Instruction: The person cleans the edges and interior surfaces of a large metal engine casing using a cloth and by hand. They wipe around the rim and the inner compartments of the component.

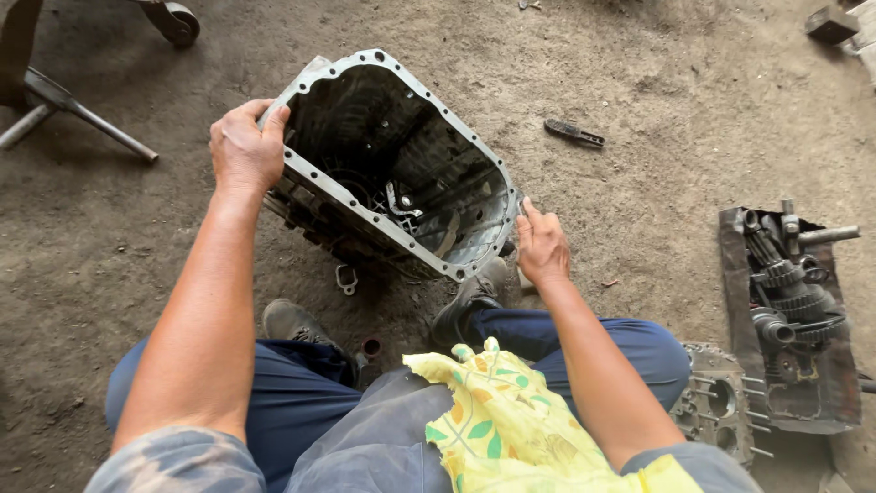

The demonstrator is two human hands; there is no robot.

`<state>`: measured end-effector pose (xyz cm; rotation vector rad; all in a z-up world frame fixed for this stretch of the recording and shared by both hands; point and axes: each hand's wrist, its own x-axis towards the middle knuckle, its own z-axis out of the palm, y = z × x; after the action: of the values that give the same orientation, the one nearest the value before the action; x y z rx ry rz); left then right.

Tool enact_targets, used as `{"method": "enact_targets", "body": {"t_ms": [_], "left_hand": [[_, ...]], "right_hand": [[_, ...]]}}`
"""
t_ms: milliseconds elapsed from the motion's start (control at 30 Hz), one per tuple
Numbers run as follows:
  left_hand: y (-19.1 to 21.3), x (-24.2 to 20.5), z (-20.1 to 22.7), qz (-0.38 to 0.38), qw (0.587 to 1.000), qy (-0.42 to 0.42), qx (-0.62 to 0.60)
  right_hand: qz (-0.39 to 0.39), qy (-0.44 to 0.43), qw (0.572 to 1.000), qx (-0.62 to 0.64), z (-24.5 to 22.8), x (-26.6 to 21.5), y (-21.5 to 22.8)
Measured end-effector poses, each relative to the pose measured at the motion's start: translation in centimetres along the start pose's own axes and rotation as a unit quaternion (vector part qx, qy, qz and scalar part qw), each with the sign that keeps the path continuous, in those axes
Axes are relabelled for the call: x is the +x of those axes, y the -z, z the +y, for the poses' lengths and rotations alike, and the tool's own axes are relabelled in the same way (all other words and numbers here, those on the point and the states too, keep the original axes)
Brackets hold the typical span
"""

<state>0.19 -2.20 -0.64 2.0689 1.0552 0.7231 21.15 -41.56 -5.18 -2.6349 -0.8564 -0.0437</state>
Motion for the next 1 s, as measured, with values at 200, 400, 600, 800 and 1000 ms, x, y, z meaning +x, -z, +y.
{"method": "enact_targets", "body": {"t_ms": [200,400,600,800,1000], "left_hand": [[0.3,-0.1,-0.3,-0.007,1.0,-0.001,0.002],[0.0,0.2,0.0,-0.013,1.0,0.024,0.014],[-0.4,0.3,-1.5,0.013,0.999,-0.049,0.002],[-0.1,0.4,-0.8,-0.025,0.999,0.021,0.01],[-0.7,0.6,-1.7,-0.036,0.999,0.02,0.017]], "right_hand": [[-0.013,0.067,0.998,-0.013,-1.8,-6.5,0.5],[-0.022,0.023,0.997,-0.077,-0.7,-0.8,1.6],[-0.175,0.073,0.982,-0.008,-1.9,5.3,5.7],[-0.157,0.091,0.954,-0.238,-5.3,8.9,5.2],[-0.131,0.18,0.922,-0.316,-4.9,10.2,3.2]]}}
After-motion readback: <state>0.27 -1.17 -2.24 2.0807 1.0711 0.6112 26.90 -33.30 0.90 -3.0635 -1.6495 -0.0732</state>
